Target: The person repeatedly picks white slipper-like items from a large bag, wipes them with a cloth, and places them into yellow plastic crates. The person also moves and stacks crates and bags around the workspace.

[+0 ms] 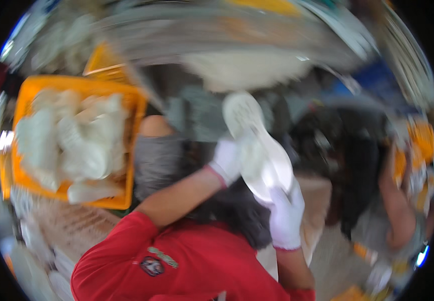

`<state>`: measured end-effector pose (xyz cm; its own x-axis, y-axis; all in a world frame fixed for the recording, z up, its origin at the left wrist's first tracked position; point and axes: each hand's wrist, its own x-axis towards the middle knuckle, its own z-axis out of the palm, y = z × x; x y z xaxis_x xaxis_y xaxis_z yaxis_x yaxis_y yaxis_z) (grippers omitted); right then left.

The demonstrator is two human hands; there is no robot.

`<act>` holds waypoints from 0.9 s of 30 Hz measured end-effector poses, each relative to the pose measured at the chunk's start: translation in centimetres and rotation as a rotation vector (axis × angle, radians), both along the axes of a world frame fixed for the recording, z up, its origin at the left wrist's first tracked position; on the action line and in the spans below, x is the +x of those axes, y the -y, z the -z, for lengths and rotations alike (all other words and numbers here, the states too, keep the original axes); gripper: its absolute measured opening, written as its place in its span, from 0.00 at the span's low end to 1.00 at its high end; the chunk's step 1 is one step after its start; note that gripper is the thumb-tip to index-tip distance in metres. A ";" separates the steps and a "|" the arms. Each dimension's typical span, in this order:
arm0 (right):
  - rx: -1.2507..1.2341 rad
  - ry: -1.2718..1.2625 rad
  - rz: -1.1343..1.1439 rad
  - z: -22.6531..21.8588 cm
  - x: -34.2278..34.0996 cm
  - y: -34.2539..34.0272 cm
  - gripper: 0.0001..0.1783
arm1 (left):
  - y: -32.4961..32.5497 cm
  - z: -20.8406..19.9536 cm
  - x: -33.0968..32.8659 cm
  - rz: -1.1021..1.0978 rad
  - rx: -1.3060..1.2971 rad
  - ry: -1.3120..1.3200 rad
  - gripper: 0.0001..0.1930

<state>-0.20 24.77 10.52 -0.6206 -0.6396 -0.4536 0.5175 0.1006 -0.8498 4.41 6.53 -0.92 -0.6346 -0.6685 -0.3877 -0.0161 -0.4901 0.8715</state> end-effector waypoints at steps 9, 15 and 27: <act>0.194 -1.117 0.037 -0.5 -8.6 12.0 0.32 | 9.6 -1.7 -11.4 0.475 -1.137 0.418 0.23; 0.147 -1.083 -0.051 6.8 -16.1 18.1 0.17 | 17.4 0.5 -2.3 0.325 -0.774 0.589 0.36; 0.276 -0.783 0.061 -0.5 -8.8 12.0 0.54 | 5.9 4.6 -14.4 -0.217 -0.124 -0.318 0.15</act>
